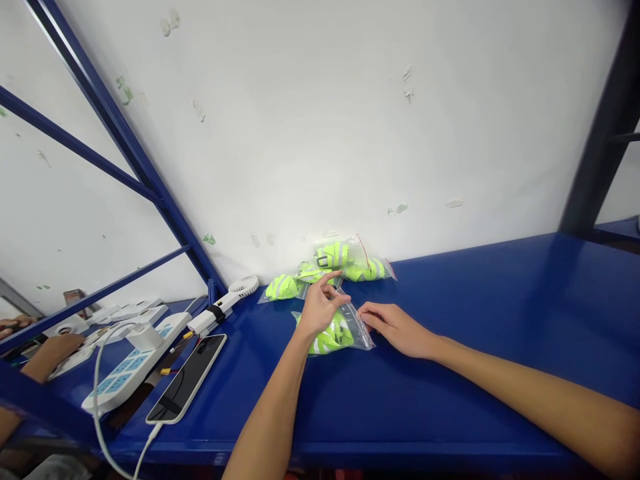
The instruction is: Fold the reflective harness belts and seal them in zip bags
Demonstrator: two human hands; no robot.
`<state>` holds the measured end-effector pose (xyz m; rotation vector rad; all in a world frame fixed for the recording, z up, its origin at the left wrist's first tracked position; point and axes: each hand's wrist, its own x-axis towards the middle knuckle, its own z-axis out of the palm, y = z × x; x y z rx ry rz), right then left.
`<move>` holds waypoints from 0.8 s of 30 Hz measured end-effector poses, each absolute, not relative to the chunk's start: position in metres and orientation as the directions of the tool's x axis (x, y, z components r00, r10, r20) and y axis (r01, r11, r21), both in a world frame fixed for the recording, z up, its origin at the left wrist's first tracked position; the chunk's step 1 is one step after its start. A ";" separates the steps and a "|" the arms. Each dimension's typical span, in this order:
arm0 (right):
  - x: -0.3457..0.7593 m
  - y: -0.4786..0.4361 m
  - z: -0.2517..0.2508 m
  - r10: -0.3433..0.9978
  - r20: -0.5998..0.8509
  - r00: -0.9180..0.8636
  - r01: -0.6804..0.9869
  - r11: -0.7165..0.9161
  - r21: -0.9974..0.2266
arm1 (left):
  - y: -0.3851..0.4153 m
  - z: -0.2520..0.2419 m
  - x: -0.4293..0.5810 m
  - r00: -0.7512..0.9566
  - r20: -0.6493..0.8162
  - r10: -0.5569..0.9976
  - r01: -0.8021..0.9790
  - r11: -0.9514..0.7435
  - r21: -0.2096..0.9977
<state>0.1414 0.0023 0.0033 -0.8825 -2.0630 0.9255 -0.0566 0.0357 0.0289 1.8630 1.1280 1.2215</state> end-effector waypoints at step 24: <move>0.140 0.007 -0.003 0.802 0.279 -0.529 0.299 0.484 -0.823 | 0.012 0.043 -0.052 0.274 0.796 0.540 0.757 -0.632 0.168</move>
